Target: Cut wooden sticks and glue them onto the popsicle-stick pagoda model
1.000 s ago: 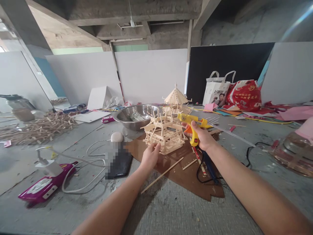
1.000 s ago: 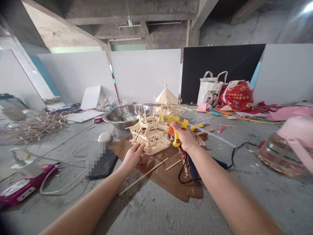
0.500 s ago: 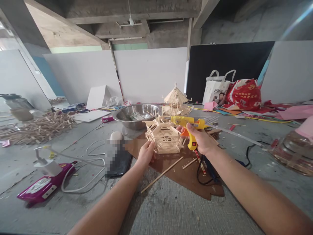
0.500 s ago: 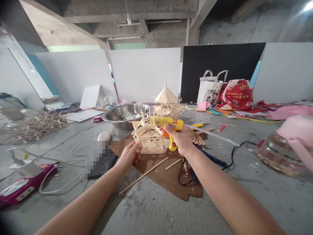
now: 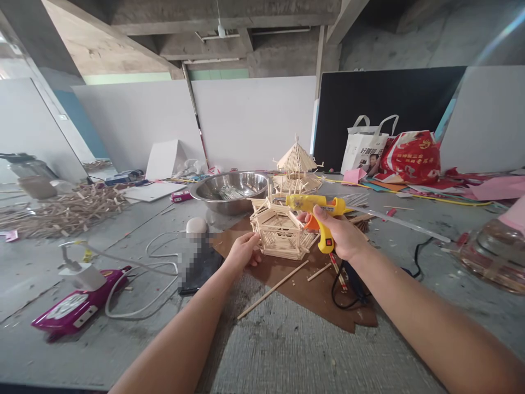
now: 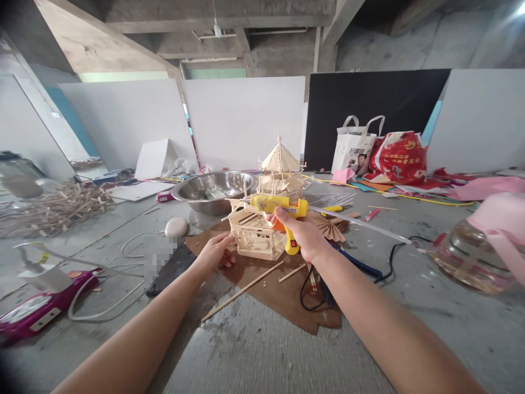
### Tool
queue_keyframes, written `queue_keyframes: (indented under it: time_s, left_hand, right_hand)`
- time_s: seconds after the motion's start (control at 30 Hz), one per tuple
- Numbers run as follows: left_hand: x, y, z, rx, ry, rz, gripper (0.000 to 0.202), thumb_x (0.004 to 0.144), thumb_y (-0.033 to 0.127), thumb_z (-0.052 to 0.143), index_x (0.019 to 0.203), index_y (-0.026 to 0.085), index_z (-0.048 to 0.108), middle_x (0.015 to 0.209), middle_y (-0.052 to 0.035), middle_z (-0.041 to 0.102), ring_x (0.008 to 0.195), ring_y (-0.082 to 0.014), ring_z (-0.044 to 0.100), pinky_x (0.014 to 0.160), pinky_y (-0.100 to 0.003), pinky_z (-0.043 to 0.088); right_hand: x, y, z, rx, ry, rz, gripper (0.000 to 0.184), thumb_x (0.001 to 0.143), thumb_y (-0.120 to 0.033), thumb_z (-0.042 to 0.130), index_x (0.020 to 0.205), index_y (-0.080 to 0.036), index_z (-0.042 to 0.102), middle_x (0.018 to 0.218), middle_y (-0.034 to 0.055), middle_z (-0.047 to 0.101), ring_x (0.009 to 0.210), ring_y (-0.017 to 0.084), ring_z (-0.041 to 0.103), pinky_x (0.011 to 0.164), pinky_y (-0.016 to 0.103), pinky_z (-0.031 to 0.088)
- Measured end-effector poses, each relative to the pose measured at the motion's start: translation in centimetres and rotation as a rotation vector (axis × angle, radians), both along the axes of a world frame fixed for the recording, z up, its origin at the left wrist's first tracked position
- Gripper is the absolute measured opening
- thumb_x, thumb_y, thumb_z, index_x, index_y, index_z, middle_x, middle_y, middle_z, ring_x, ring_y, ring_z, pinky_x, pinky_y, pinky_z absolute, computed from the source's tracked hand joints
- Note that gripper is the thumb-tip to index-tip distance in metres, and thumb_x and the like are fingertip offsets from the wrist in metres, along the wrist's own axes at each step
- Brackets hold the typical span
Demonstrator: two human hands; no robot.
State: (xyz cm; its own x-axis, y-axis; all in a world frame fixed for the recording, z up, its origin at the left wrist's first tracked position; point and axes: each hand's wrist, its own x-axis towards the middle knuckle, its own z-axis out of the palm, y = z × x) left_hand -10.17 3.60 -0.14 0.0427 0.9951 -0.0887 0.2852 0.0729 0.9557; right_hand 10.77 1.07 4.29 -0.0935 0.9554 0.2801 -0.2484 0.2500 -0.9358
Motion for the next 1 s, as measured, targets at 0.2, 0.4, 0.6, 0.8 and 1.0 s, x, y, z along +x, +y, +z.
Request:
queue_keyframes:
  time_s: [0.2,0.4,0.6,0.8,1.0]
  left_hand:
    - [-0.9,-0.2,1.0,0.341,0.750,0.192,0.032,0.072,0.042,0.040,0.067,0.021,0.063,0.071,-0.0025,0.062,0.065,-0.0162,0.055,0.054,-0.023,0.036]
    - [0.0,-2.4,3.4,0.486,1.113,0.152,0.036,0.078,0.036,0.030,0.064,0.019,0.058,0.073,-0.0030,0.060,0.065,-0.0143,0.053,0.055,-0.022,0.033]
    - [2.4,-4.6,2.7,0.533,1.207,-0.391,0.032,0.076,0.036,0.032,0.066,0.020,0.058,0.067,-0.0064,0.060,0.063,-0.0183,0.055,0.057,-0.027,0.037]
    - [2.5,-4.6,0.8,0.372,1.232,-0.533,0.018,0.065,0.024,0.041,0.065,0.021,0.058,0.065,-0.0073,0.061,0.063,-0.0234,0.058,0.056,-0.031,0.039]
    - [2.4,-4.6,1.1,0.347,1.150,-0.570,0.014,0.058,0.019,0.043,0.059,0.020,0.057,0.062,-0.0069,0.061,0.060,-0.0229,0.058,0.052,-0.029,0.039]
  right_hand:
    - [1.6,0.8,0.4,-0.028,0.061,-0.033,0.036,0.059,-0.053,0.060,0.069,-0.018,0.060,0.078,0.0045,0.065,0.072,0.018,0.060,0.054,0.026,0.046]
    - [2.6,0.6,1.5,-0.009,0.078,-0.027,0.034,0.063,-0.051,0.058,0.069,-0.018,0.056,0.073,0.0020,0.064,0.050,0.011,0.058,0.044,0.021,0.043]
    - [3.0,0.7,1.8,0.002,0.037,-0.070,0.036,0.060,-0.054,0.059,0.068,-0.019,0.055,0.067,0.0001,0.062,0.039,0.008,0.051,0.037,0.021,0.038]
    - [3.1,0.5,1.9,0.035,0.003,-0.091,0.036,0.062,-0.054,0.057,0.069,-0.019,0.056,0.066,0.0005,0.062,0.036,0.007,0.048,0.031,0.020,0.032]
    - [3.2,0.6,1.8,0.059,-0.018,-0.084,0.035,0.062,-0.054,0.057,0.070,-0.019,0.056,0.068,0.0006,0.062,0.036,0.007,0.047,0.031,0.020,0.032]
